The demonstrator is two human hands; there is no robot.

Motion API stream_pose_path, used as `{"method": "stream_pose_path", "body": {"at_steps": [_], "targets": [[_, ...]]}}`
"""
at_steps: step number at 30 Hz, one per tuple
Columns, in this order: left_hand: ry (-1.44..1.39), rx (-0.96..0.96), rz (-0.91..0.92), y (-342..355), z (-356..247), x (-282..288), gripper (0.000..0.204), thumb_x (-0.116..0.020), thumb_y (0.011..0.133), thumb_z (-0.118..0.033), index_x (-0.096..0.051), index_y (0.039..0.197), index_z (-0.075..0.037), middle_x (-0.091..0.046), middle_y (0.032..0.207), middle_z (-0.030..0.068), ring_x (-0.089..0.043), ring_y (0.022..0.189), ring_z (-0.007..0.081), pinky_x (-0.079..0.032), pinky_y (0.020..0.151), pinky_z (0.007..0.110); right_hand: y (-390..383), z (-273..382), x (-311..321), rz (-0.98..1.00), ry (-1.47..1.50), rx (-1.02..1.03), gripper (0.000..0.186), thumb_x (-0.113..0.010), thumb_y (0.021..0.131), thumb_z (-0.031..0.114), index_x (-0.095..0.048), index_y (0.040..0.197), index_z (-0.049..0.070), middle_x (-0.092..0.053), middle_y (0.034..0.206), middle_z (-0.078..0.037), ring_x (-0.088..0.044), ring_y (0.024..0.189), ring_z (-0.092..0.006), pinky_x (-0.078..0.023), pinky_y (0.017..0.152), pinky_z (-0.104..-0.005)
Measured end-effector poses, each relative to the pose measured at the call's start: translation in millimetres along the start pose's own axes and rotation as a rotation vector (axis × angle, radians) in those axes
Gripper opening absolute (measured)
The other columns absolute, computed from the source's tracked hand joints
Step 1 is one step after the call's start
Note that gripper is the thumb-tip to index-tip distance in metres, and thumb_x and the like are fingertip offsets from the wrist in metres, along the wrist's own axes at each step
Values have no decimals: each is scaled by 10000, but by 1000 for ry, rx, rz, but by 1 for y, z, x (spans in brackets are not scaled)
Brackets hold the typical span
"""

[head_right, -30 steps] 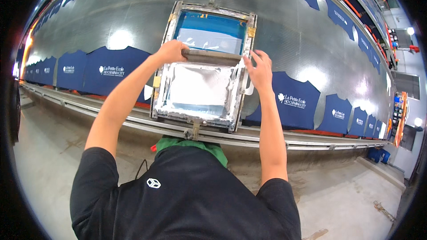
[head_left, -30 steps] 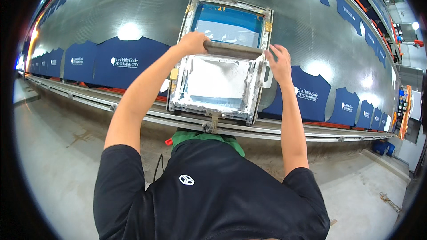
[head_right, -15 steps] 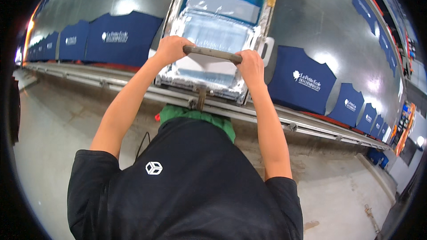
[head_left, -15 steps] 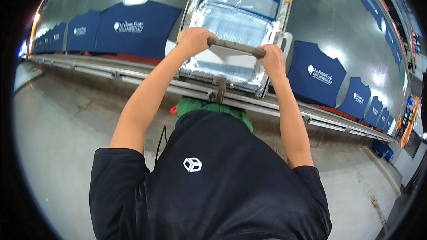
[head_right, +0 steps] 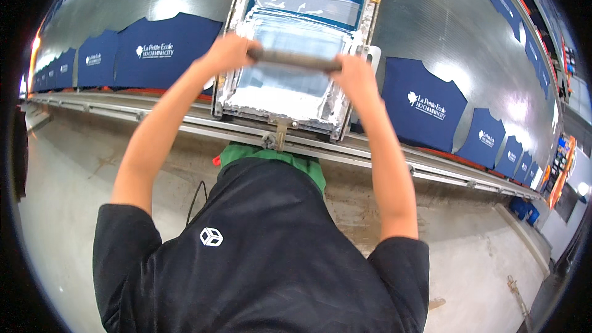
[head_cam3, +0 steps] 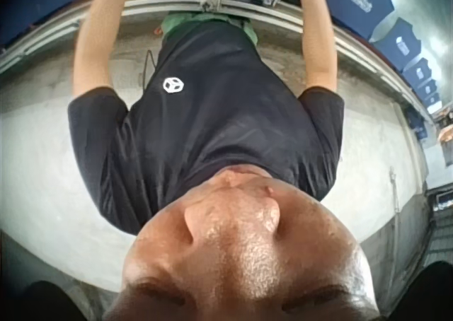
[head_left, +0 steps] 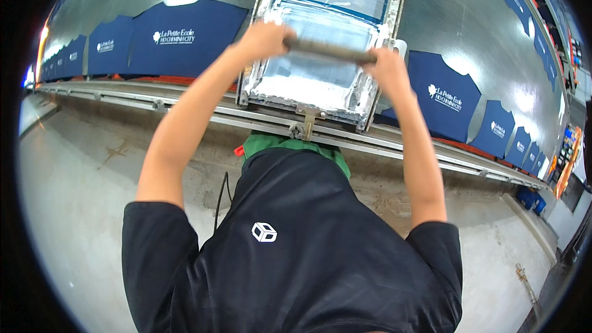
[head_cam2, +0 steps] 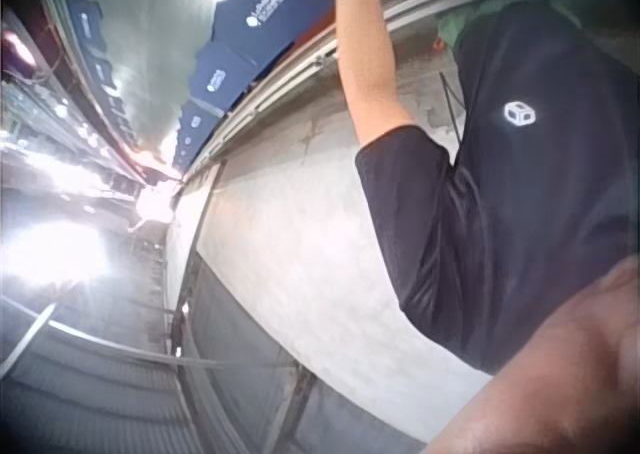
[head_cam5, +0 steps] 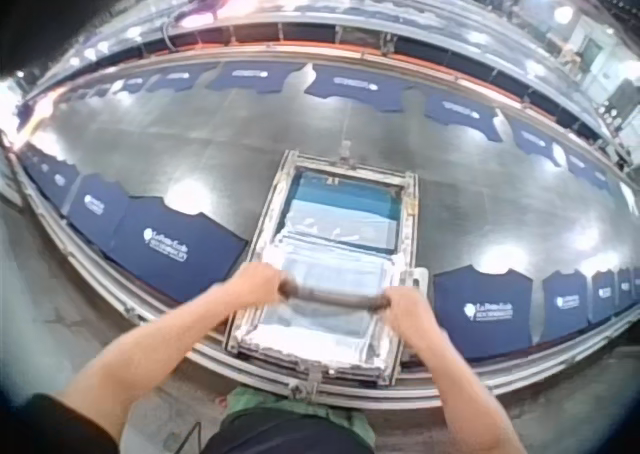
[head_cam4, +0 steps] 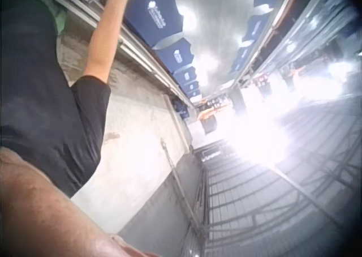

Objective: The person uses a squeegee to spread white ink across a screen printing frame placed over a blue t-shirt. The person repeatedly pulls the squeegee downward to apply the ink, then lifts the frame to reveal the printed logo before moving to the next shirt.

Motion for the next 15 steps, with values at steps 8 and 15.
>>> {"method": "stream_pose_path", "body": {"at_steps": [8,15], "targets": [[74,-2,-201,58,15,12,272,-840,759,-303,-806,1017,-223,-780,971,77,-732,912,328,-576,801,452,52,-33,-8,-163,7,-60,339,-855,748,151,-754,1050,34,-749,1023,-204,-696,1019,-401,-548,896,-475],[-187,-19,-255,-51,-3,-49,180,-768,794,-200,-819,963,-234,-780,960,82,-734,920,315,-558,830,466,-51,0,-54,-212,81,62,303,-845,704,40,-755,991,75,-720,980,-141,-671,1011,-350,-538,892,-443]]}}
Point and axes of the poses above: each hand's wrist, its own y-axis towards the middle knuckle, its own x-axis out of the back of the hand, z = x × y, the point moved 9 cm from there along y, towards the middle knuckle
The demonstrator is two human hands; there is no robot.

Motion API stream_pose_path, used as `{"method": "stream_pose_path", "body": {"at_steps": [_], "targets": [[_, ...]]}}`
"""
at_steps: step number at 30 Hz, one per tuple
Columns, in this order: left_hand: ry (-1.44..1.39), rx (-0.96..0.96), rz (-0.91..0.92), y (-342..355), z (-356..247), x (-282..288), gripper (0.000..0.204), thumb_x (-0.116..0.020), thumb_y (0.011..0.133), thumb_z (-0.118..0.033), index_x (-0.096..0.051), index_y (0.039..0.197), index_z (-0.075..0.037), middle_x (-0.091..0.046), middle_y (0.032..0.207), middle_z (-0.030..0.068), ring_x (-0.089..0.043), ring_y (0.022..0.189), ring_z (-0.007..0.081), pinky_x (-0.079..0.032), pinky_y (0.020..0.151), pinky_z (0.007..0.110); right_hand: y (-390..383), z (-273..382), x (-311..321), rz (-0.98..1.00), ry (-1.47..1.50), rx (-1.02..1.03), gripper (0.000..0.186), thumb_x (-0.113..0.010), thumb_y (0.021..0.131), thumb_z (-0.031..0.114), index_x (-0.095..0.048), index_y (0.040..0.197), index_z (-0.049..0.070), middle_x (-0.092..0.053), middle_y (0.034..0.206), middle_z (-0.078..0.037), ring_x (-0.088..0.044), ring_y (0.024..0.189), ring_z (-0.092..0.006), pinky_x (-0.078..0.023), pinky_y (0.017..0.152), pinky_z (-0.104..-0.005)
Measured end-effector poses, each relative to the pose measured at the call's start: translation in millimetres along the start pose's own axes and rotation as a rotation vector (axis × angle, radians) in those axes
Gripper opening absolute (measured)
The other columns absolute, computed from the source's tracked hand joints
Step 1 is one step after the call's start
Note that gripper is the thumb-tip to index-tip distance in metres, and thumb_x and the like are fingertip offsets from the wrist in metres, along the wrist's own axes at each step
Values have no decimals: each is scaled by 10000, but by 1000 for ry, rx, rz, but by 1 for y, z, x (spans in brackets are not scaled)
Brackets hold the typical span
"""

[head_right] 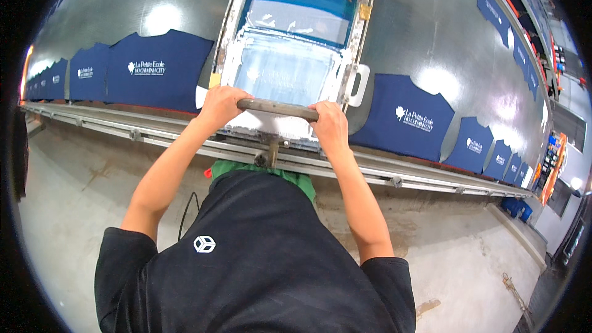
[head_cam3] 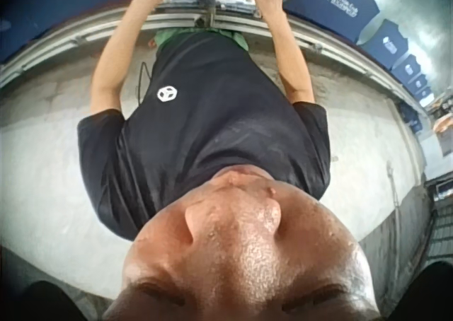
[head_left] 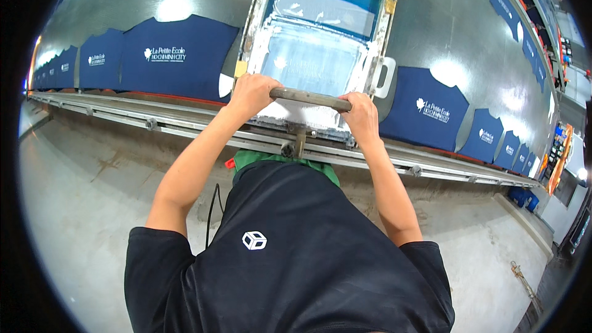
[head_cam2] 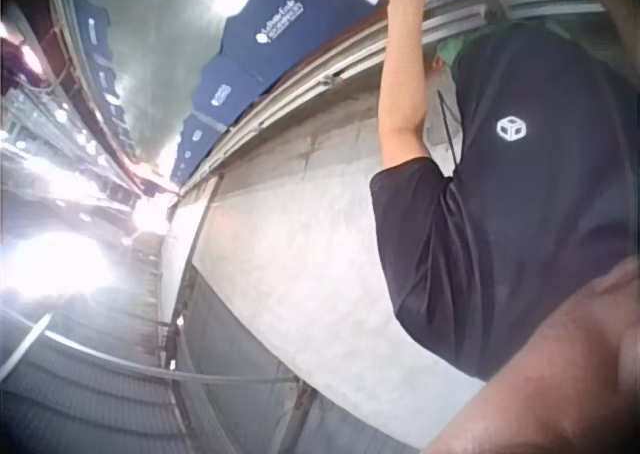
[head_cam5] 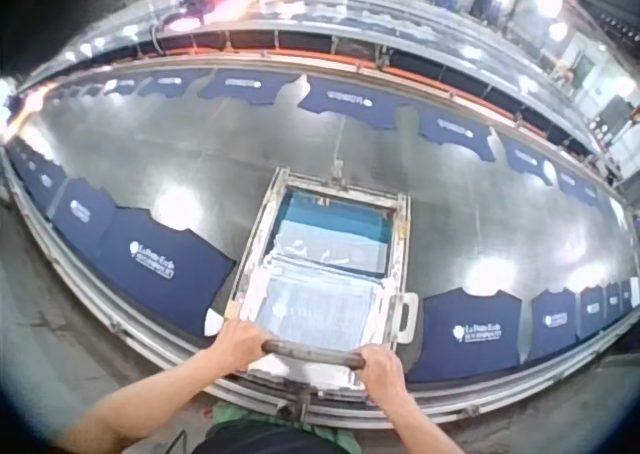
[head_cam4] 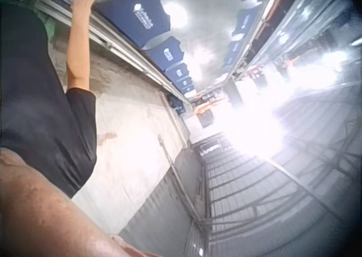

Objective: The person uses a squeegee to spread white ink across a screen printing frame placed over a blue t-shirt. The person repeatedly pulls the squeegee downward to apply the ink, then lifts the frame to reveal the printed logo before moving to the next shirt.

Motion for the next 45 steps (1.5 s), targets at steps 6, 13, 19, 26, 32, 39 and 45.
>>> {"method": "stream_pose_path", "body": {"at_steps": [6,13,19,26,32,39,45], "targets": [[211,2,30,147,15,58,213,-804,784,-298,-806,979,-212,-762,893,116,-730,892,346,-571,804,468,145,-28,54,-5,-105,27,327,-868,767,231,-762,996,23,-750,963,-191,-706,923,-386,-550,865,-455],[200,-25,23,109,12,24,217,-794,762,-239,-811,978,-246,-763,890,81,-729,876,323,-570,754,459,92,-35,24,-79,-55,-31,315,-885,736,182,-766,995,49,-749,973,-160,-697,961,-368,-546,852,-455],[154,-73,-129,-42,-16,-11,300,-754,760,-48,-778,1014,-206,-782,978,-15,-734,962,221,-523,813,392,-42,15,0,-167,19,49,357,-704,663,-93,-728,972,86,-714,985,-96,-667,982,-318,-543,853,-446],[235,-142,-49,1,-41,-3,449,-808,785,-521,-718,961,-118,-731,1037,93,-688,992,270,-523,818,443,3,28,11,9,-67,132,419,-855,808,369,-695,1050,67,-706,960,-130,-665,964,-345,-536,841,-444],[184,-10,291,47,-14,-41,702,-837,673,-707,-741,888,-46,-727,815,170,-725,808,354,-557,733,461,35,-15,-42,394,-29,-139,803,-827,681,735,-695,848,-40,-714,859,-211,-703,833,-378,-545,758,-483],[-184,29,509,106,6,-21,695,-900,652,-634,-792,1015,-52,-756,912,164,-716,893,319,-541,774,422,85,-44,4,284,408,-182,630,-802,868,548,-728,1205,20,-766,1010,-152,-708,955,-210,-541,832,-359],[77,-52,68,164,-19,49,545,-826,776,-537,-739,1098,-106,-741,1006,126,-681,1015,345,-514,859,454,77,-160,54,-440,129,-281,328,-685,998,326,-705,1265,135,-700,765,-96,-673,699,-195,-533,676,-373]]}}
Point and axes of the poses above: each hand's wrist, its own y-axis towards the middle knuckle, its own x-axis out of the back of the hand, z = x × y, the point moved 9 cm from there along y, towards the middle knuckle
